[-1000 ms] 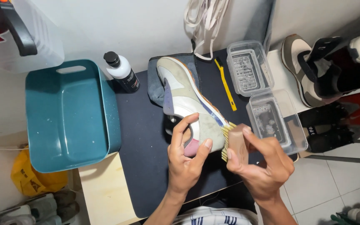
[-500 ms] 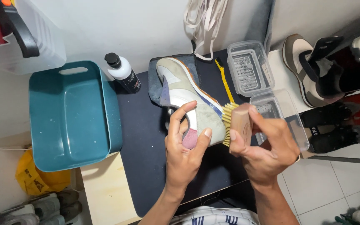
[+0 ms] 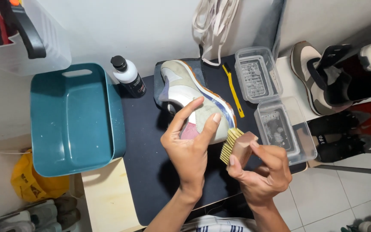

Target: The person scrubs the sole and upper of a sneaker using a brush. They rotate the shoe to clean different sides, including the heel and toe areas, while holding it over a work surface.

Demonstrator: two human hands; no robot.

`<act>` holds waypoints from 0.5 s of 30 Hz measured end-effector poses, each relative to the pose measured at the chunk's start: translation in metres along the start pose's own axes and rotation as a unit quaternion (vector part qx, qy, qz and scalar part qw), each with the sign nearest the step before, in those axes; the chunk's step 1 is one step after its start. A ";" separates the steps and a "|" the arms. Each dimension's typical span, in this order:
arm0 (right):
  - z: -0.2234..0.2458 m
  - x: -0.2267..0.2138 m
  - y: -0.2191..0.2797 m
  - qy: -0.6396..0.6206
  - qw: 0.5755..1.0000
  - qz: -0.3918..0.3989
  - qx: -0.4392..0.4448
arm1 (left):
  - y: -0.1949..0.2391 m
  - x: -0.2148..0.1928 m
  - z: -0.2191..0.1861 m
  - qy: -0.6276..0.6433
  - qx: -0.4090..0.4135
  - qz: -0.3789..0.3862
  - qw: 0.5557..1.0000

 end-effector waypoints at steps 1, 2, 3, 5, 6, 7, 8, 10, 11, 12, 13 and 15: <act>-0.002 0.000 -0.003 0.002 1.000 0.001 0.000 | 0.000 0.001 0.000 0.000 -0.002 0.001 1.000; -0.002 -0.002 -0.006 -0.007 1.000 -0.012 -0.011 | 0.001 0.004 0.000 -0.005 -0.004 0.019 1.000; -0.002 -0.004 -0.010 -0.018 0.999 -0.025 -0.022 | 0.001 0.007 -0.002 -0.011 -0.005 0.035 0.999; 0.003 0.000 -0.036 0.002 0.999 -0.021 -0.028 | 0.008 0.010 0.001 -0.016 0.005 0.058 0.998; 0.006 0.002 -0.049 0.023 0.999 -0.018 -0.034 | 0.011 0.013 0.001 -0.021 0.016 0.081 0.996; 0.012 0.004 -0.061 0.023 0.999 -0.020 -0.034 | 0.011 0.012 0.001 -0.020 0.018 0.082 0.996; 0.016 0.009 -0.073 0.005 1.000 0.004 -0.016 | 0.011 0.012 0.002 -0.016 0.015 0.081 0.996; 0.018 0.017 -0.090 -0.014 0.999 0.030 0.003 | 0.013 0.010 0.005 -0.012 0.011 0.079 0.997; 0.018 0.020 -0.095 -0.025 0.999 0.033 -0.007 | 0.014 0.010 0.006 -0.032 0.020 0.085 0.996; 0.017 0.022 -0.100 -0.036 0.999 0.035 -0.018 | 0.016 0.010 0.007 -0.052 0.029 0.090 0.994; 0.017 0.022 -0.101 -0.038 0.998 0.036 -0.018 | 0.015 0.011 0.007 -0.053 0.030 0.088 0.994; 0.017 0.021 -0.102 -0.027 0.999 0.040 -0.021 | 0.015 0.009 0.007 -0.030 0.019 0.077 0.996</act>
Point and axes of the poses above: each hand's wrist, its own y-axis away from the middle knuckle, its own x-axis out of the palm, z = x × y, the point moved 7 cm from there along -y, towards the middle knuckle, and after that the axes turned 5 degrees about -x, right-handed, at the moved point
